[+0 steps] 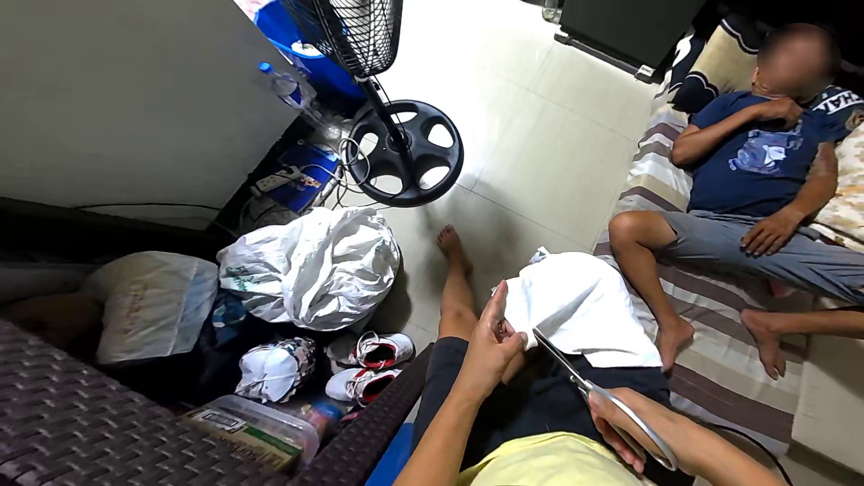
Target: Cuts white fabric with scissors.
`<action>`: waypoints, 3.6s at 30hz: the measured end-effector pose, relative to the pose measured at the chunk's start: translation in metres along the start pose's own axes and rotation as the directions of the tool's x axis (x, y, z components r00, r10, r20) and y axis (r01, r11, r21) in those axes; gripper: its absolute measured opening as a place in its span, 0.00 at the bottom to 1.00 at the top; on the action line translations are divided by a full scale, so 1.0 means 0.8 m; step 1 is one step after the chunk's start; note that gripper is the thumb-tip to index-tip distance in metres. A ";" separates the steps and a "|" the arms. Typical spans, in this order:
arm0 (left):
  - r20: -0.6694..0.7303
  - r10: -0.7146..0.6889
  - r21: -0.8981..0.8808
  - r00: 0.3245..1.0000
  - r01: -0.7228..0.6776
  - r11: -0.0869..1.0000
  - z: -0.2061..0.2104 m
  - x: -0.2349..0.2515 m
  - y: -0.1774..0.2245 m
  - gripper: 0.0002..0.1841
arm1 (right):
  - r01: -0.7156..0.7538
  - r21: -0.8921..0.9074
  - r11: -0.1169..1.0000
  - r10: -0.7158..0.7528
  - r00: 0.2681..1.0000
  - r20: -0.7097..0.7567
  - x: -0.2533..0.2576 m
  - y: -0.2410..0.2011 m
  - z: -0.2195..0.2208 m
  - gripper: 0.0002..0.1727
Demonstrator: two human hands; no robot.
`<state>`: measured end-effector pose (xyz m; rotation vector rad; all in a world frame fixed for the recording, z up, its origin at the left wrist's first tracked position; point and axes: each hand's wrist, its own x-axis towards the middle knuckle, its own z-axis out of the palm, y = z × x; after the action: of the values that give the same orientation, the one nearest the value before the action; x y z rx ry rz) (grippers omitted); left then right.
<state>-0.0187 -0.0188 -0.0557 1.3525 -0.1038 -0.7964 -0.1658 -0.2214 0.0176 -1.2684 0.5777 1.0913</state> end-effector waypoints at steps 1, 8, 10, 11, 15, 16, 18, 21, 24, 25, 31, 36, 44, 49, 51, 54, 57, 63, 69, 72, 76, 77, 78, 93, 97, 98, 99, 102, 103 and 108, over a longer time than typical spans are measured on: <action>-0.008 -0.002 -0.020 1.000 0.002 1.000 0.002 -0.001 0.001 0.50 | -0.002 0.003 1.000 0.002 1.000 -0.002 0.003 -0.002 0.000 0.34; -0.059 -0.030 -0.128 0.998 0.023 0.992 0.006 -0.010 0.006 0.51 | 0.039 -0.014 0.999 -0.039 0.999 -0.020 0.027 -0.025 0.006 0.30; -0.064 -0.034 -0.142 0.997 0.024 0.990 0.007 -0.011 0.007 0.50 | 0.053 -0.009 0.999 -0.054 0.998 -0.034 0.032 -0.027 0.009 0.29; -0.067 -0.038 -0.151 0.997 0.028 0.988 0.008 -0.011 0.008 0.51 | 0.056 -0.005 0.998 -0.056 0.998 -0.040 0.033 -0.027 0.010 0.29; -0.066 -0.047 -0.172 0.997 0.035 0.984 0.007 -0.011 0.008 0.51 | 0.075 -0.009 0.997 -0.075 0.996 -0.057 0.038 -0.026 0.013 0.29; -0.065 -0.049 -0.173 0.997 0.038 0.984 0.007 -0.011 0.008 0.51 | 0.077 -0.016 0.997 -0.078 0.995 -0.062 0.038 -0.026 0.014 0.28; -0.070 -0.046 -0.170 0.997 0.034 0.985 0.008 -0.011 0.007 0.50 | 0.083 -0.040 0.996 -0.086 0.993 -0.086 0.039 -0.024 0.015 0.29; -0.062 -0.046 -0.173 0.997 0.035 0.984 0.007 -0.012 0.008 0.50 | 0.078 -0.088 0.993 -0.088 0.990 -0.110 0.038 -0.024 0.013 0.29; -0.062 -0.061 -0.185 0.996 0.049 0.982 0.007 -0.014 0.009 0.51 | 0.090 -0.106 0.990 -0.103 0.987 -0.123 0.037 -0.021 0.012 0.29; -0.061 -0.065 -0.187 0.996 0.053 0.981 0.007 -0.014 0.010 0.51 | 0.085 -0.106 0.991 -0.099 0.987 -0.129 0.037 -0.021 0.012 0.29; -0.049 -0.068 -0.209 0.996 0.057 0.976 0.006 -0.017 0.011 0.52 | 0.050 -0.111 0.993 -0.067 0.985 -0.157 0.036 -0.023 0.013 0.28; -0.037 -0.065 -0.209 0.997 0.056 0.976 0.004 -0.019 0.012 0.52 | 0.037 -0.144 0.989 -0.061 0.985 -0.164 0.035 -0.024 0.011 0.28; 0.003 -0.131 -0.206 0.991 0.128 0.970 -0.010 -0.019 0.007 0.48 | 0.011 -0.127 0.992 -0.027 0.991 -0.129 0.035 -0.023 0.007 0.27; -0.155 -0.081 -0.176 0.985 0.053 0.983 -0.009 -0.006 -0.006 0.28 | -0.005 -0.031 1.000 0.005 1.000 -0.021 0.015 -0.015 0.004 0.31; -0.242 -0.017 -0.150 0.970 -0.020 0.989 -0.006 0.004 -0.017 0.25 | 0.001 -0.014 1.000 -0.001 1.000 -0.014 0.009 -0.011 0.002 0.32; -0.325 0.023 -0.135 0.945 -0.070 0.988 -0.002 0.018 -0.025 0.18 | 0.014 -0.005 1.000 -0.014 1.000 -0.022 0.008 -0.008 0.001 0.31; -0.312 0.008 -0.164 0.950 -0.062 0.984 0.000 0.023 -0.023 0.20 | 0.064 -0.010 0.998 -0.064 0.997 -0.047 0.013 -0.010 0.005 0.31; -0.147 0.015 -0.257 0.989 -0.053 0.965 -0.001 0.008 -0.013 0.38 | 0.089 -0.057 0.994 -0.089 0.996 -0.011 0.016 -0.013 0.003 0.32; -0.184 0.012 -0.266 0.983 -0.061 0.962 0.000 -0.004 -0.010 0.42 | 0.032 -0.050 0.998 -0.031 0.999 0.021 0.014 -0.017 0.003 0.33; -0.212 0.003 -0.272 0.977 -0.062 0.960 0.007 -0.008 -0.007 0.42 | 0.066 -0.042 0.997 -0.066 0.998 -0.001 0.026 -0.024 0.008 0.31; -0.225 0.012 -0.277 0.974 -0.075 0.958 0.011 -0.011 -0.006 0.42 | 0.102 -0.040 0.994 -0.103 0.994 -0.029 0.043 -0.037 0.016 0.29; -0.224 0.010 -0.275 0.974 -0.073 0.959 0.012 -0.012 -0.005 0.42 | 0.099 -0.036 0.994 -0.100 0.994 -0.042 0.046 -0.038 0.018 0.29; -0.222 0.006 -0.270 0.975 -0.067 0.961 0.012 -0.013 -0.005 0.41 | 0.093 -0.029 0.995 -0.095 0.994 -0.054 0.049 -0.039 0.020 0.29; -0.245 -0.007 -0.268 0.970 -0.061 0.962 0.012 -0.018 -0.007 0.43 | 0.079 0.114 0.990 -0.062 0.987 -0.151 0.063 -0.027 0.046 0.27; -0.235 -0.011 -0.274 0.972 -0.055 0.960 0.010 -0.021 -0.007 0.42 | 0.095 0.136 0.986 -0.073 0.985 -0.156 0.065 -0.024 0.049 0.26; -0.229 -0.017 -0.276 0.973 -0.048 0.960 0.009 -0.021 -0.007 0.42 | 0.099 0.139 0.985 -0.077 0.985 -0.157 0.065 -0.024 0.049 0.26; -0.226 -0.029 -0.276 0.974 -0.036 0.960 0.008 -0.021 -0.007 0.42 | 0.101 0.142 0.985 -0.078 0.984 -0.160 0.065 -0.023 0.050 0.25; -0.222 -0.054 -0.292 0.974 -0.013 0.956 0.006 -0.022 -0.008 0.41 | 0.103 0.153 0.983 -0.076 0.983 -0.168 0.066 -0.022 0.052 0.24; -0.219 -0.063 -0.294 0.974 -0.005 0.956 0.005 -0.022 -0.008 0.41 | 0.103 0.159 0.982 -0.076 0.983 -0.167 0.066 -0.021 0.053 0.24; -0.221 -0.106 -0.309 0.969 0.033 0.951 0.003 -0.029 -0.006 0.42 | 0.054 0.239 0.970 -0.040 0.997 -0.065 0.062 -0.020 0.058 0.28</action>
<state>-0.0389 -0.0078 -0.0512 1.1515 0.2471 -0.6734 -0.1407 -0.1604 -0.0055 -1.0997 0.6997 0.9164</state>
